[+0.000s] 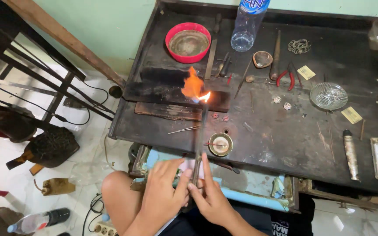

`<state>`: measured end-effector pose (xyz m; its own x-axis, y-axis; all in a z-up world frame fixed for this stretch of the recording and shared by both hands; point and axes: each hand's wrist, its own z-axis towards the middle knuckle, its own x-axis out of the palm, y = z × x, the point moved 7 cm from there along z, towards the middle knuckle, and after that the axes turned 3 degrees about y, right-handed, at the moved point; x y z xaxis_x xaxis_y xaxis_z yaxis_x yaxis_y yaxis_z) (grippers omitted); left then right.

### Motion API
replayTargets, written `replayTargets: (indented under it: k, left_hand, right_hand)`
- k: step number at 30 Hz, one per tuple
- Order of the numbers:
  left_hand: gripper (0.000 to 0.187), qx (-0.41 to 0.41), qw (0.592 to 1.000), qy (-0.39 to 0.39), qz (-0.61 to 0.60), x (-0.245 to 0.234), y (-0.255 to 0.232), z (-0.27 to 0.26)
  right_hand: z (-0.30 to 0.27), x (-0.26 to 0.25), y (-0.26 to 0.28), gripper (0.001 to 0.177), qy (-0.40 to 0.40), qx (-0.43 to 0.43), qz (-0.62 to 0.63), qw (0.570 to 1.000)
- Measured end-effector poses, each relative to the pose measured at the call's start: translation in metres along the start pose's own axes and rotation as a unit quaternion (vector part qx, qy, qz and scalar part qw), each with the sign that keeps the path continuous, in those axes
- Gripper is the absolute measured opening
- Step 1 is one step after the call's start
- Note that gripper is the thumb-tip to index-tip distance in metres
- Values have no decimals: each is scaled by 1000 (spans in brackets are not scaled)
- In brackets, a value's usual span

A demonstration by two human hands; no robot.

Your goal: Soldering small metal jewelry components using a hand-held torch on a workbench

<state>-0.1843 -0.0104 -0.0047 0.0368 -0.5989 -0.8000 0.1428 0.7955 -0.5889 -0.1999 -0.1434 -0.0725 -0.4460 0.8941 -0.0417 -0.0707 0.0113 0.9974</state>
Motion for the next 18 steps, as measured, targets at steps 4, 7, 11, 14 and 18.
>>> replayTargets:
  k: [4,7,11,14,18]
  left_hand:
    - [26,19,984,-83,-159,1,-7,-3]
    - [36,-44,972,-107,-205,0,13,7]
    - [43,-61,950,-79,-295,-20,-12,22]
    - [34,-65,944,-47,-321,-6,-11,14]
    - [29,-27,958,-114,-262,-20,-5,2]
  right_hand:
    - [11,19,21,84,38,-14,-31,999]
    - [8,33,11,99,83,20,117,989]
    - [-6,50,-8,37,130,-78,-92,984]
    - [-13,54,-18,29,124,-99,-91,983]
    - [-15,50,4,22,133,-141,-91,977]
